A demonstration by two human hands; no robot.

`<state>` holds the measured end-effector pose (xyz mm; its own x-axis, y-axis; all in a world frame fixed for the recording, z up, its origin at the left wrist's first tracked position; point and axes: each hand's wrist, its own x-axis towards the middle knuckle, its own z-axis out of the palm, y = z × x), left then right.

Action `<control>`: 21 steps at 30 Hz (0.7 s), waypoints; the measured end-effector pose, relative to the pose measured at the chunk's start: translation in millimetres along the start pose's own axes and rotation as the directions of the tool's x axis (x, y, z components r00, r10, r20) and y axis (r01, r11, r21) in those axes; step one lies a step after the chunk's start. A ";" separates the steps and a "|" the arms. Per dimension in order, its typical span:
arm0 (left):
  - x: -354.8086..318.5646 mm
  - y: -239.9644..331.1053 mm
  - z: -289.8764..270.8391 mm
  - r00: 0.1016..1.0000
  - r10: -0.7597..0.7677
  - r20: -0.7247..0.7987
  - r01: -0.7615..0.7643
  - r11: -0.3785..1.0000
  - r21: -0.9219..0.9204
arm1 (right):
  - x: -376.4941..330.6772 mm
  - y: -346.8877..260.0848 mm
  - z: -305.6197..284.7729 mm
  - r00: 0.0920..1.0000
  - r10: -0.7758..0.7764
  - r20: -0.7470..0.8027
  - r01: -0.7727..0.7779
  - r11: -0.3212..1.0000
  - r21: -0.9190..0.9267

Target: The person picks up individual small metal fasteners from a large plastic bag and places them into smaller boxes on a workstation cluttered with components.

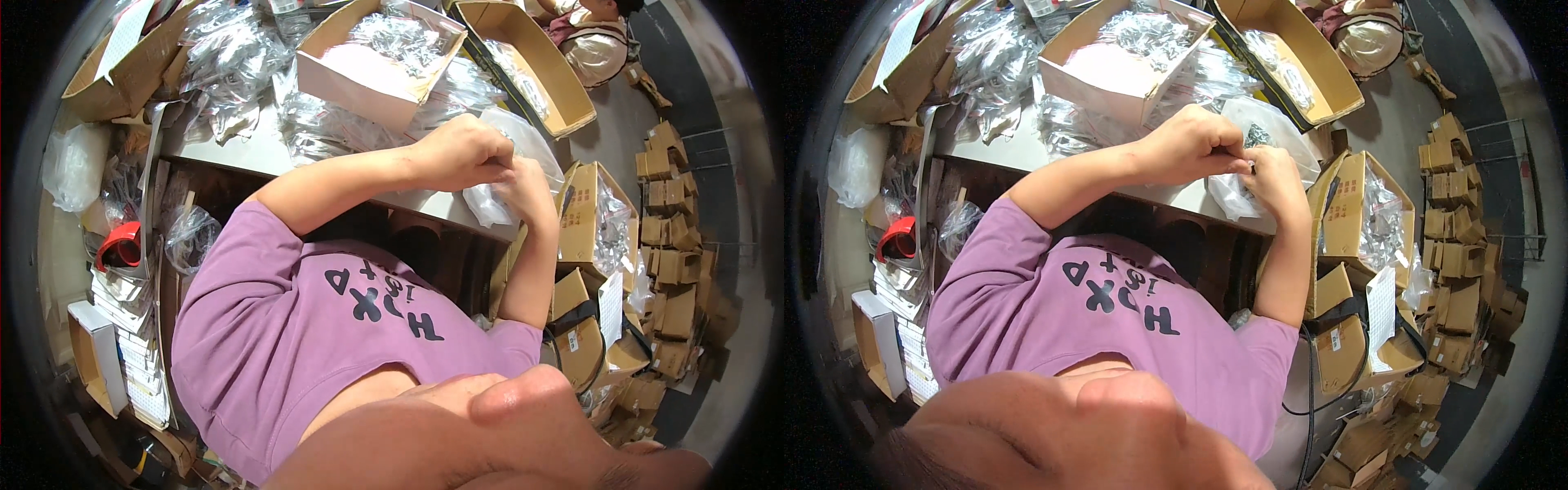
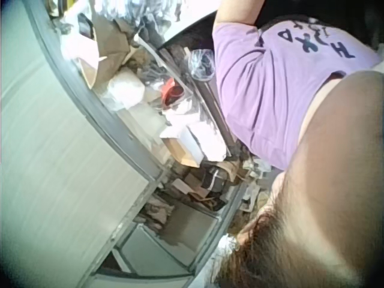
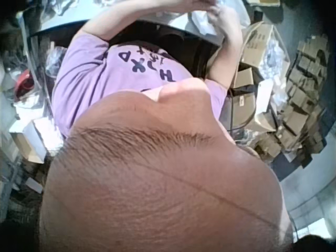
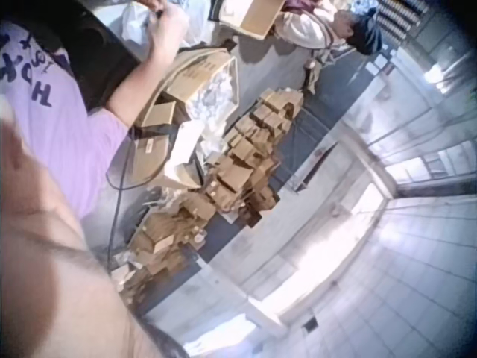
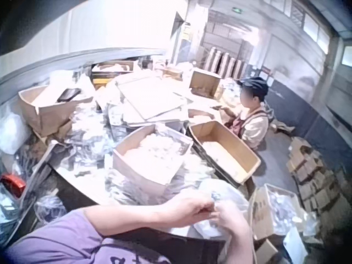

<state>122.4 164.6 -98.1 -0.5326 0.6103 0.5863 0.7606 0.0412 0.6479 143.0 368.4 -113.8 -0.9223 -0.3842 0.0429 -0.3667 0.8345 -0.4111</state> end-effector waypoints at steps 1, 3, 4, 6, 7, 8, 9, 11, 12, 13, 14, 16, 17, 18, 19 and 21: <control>0.2 -2.1 4.1 0.999 -0.035 -0.036 0.034 0.999 -0.033 | -0.7 1.8 0.9 1.000 -0.019 -0.011 0.020 0.999 0.046; 1.2 -4.8 8.5 0.995 -0.071 -0.066 0.067 0.995 -0.068 | -1.2 -0.2 0.2 1.000 -0.002 -0.011 0.003 0.999 0.052; 1.6 -5.7 9.4 0.983 -0.178 -0.039 0.169 0.973 -0.158 | -1.0 -3.0 -0.9 1.000 0.009 -0.009 -0.008 0.998 0.057; 1.3 -12.5 14.4 0.960 -0.280 0.001 0.272 0.931 -0.242 | -1.6 -9.3 -6.1 0.996 0.085 -0.008 -0.083 0.992 0.094; 1.1 -17.5 18.6 0.969 -0.242 -0.055 0.213 0.925 -0.314 | -1.9 -10.8 -7.9 0.988 0.156 -0.004 -0.155 0.980 0.126; 1.1 -22.1 21.4 0.972 -0.208 -0.113 0.151 0.912 -0.381 | -2.5 -7.9 -7.3 0.987 0.158 -0.006 -0.156 0.979 0.128; -0.5 -26.9 21.7 0.975 -0.210 -0.078 0.176 0.933 -0.315 | -3.3 -2.3 -6.5 0.986 0.160 -0.040 -0.146 0.962 0.232; -1.5 -27.8 20.9 0.970 -0.241 -0.037 0.216 0.919 -0.329 | -5.7 7.1 -10.7 0.984 0.168 -0.055 -0.141 0.931 0.336; -1.8 -28.0 20.9 0.963 -0.270 0.001 0.254 0.905 -0.341 | -6.8 11.7 -11.3 0.984 0.170 -0.054 -0.142 0.931 0.337; -0.9 -26.9 20.2 0.963 -0.270 0.002 0.255 0.904 -0.343 | -8.2 16.6 -11.2 0.979 0.199 -0.044 -0.150 0.849 0.506; 0.4 -25.2 18.9 0.948 -0.317 0.036 0.315 0.912 -0.262 | -9.9 21.3 -12.0 0.974 0.226 -0.028 -0.152 0.738 0.657; 0.6 -24.3 20.2 0.928 -0.367 0.064 0.373 0.911 -0.178 | -13.0 25.4 -16.1 0.979 0.201 -0.024 -0.124 0.688 0.716; 0.3 -24.5 23.8 0.930 -0.367 0.037 0.369 0.922 -0.116 | -13.9 23.6 -17.9 0.982 0.179 -0.058 -0.062 0.596 0.800; 0.1 -25.1 27.1 0.931 -0.365 0.011 0.365 0.929 -0.054 | -14.2 22.8 -19.0 0.982 0.162 -0.094 0.002 0.493 0.870; 0.2 -25.4 29.6 0.931 -0.365 0.010 0.365 0.929 -0.056 | -14.7 24.5 -20.9 0.985 0.152 -0.076 -0.002 0.457 0.889; 0.2 -26.5 34.5 0.958 -0.285 -0.015 0.286 0.956 0.072 | -15.1 22.0 -22.9 0.988 0.139 -0.062 -0.006 0.444 0.896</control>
<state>114.9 190.9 -131.9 -0.7333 0.5608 0.3844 0.6013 0.2708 0.7518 146.1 401.6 -102.6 -0.9700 -0.2394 0.0422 -0.0480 0.0184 -0.9987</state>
